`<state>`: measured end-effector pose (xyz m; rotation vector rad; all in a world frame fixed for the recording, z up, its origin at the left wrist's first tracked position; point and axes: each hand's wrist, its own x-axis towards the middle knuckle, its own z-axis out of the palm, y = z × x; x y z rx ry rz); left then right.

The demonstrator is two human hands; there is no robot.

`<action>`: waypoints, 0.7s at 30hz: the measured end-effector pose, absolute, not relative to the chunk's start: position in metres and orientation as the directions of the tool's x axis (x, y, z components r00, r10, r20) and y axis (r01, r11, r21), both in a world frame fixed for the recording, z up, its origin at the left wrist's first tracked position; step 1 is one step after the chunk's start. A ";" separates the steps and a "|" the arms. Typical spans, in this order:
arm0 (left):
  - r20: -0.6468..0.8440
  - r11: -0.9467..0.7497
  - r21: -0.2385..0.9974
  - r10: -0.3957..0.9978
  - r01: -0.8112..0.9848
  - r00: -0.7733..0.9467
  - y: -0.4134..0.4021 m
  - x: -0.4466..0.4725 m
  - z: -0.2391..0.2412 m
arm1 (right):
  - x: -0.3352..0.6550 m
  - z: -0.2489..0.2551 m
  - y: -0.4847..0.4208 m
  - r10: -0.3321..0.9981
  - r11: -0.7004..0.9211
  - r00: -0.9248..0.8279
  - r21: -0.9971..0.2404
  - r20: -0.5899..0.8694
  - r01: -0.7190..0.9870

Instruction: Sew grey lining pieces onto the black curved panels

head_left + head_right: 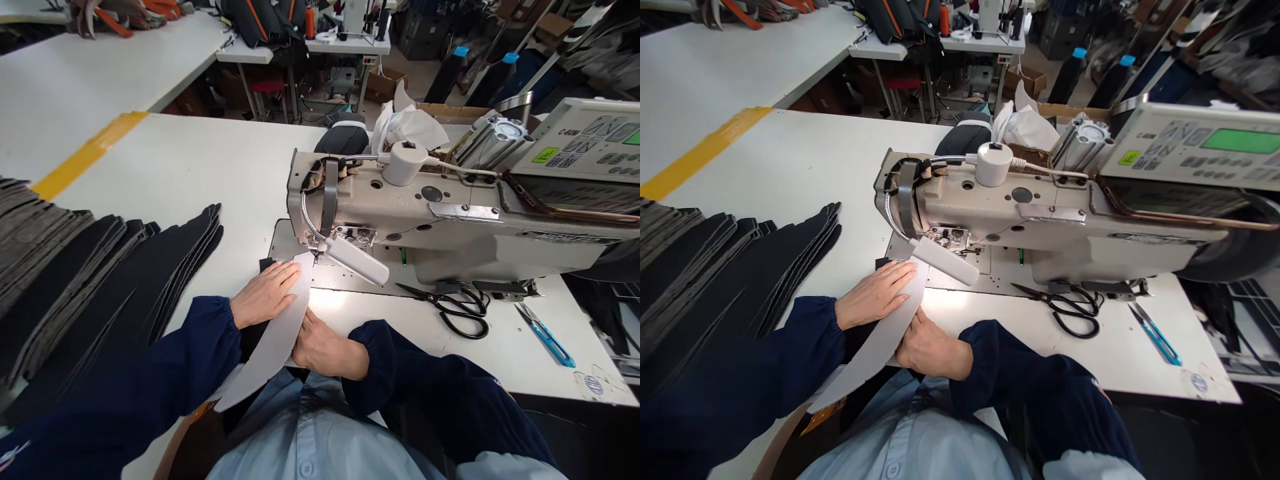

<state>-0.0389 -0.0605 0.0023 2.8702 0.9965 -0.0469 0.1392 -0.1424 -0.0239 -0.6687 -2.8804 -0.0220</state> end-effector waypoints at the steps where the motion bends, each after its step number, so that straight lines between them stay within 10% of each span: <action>1: -0.064 -0.783 0.084 0.613 0.616 0.788 -0.060 -0.039 0.002 | 0.140 -0.024 -0.142 0.430 0.901 -0.885 -0.026 0.178 0.432; 21: -0.116 -0.830 0.061 0.546 0.555 0.830 -0.044 -0.029 0.013 | 0.142 -0.001 -0.138 0.454 0.889 -0.891 -0.068 0.009 0.453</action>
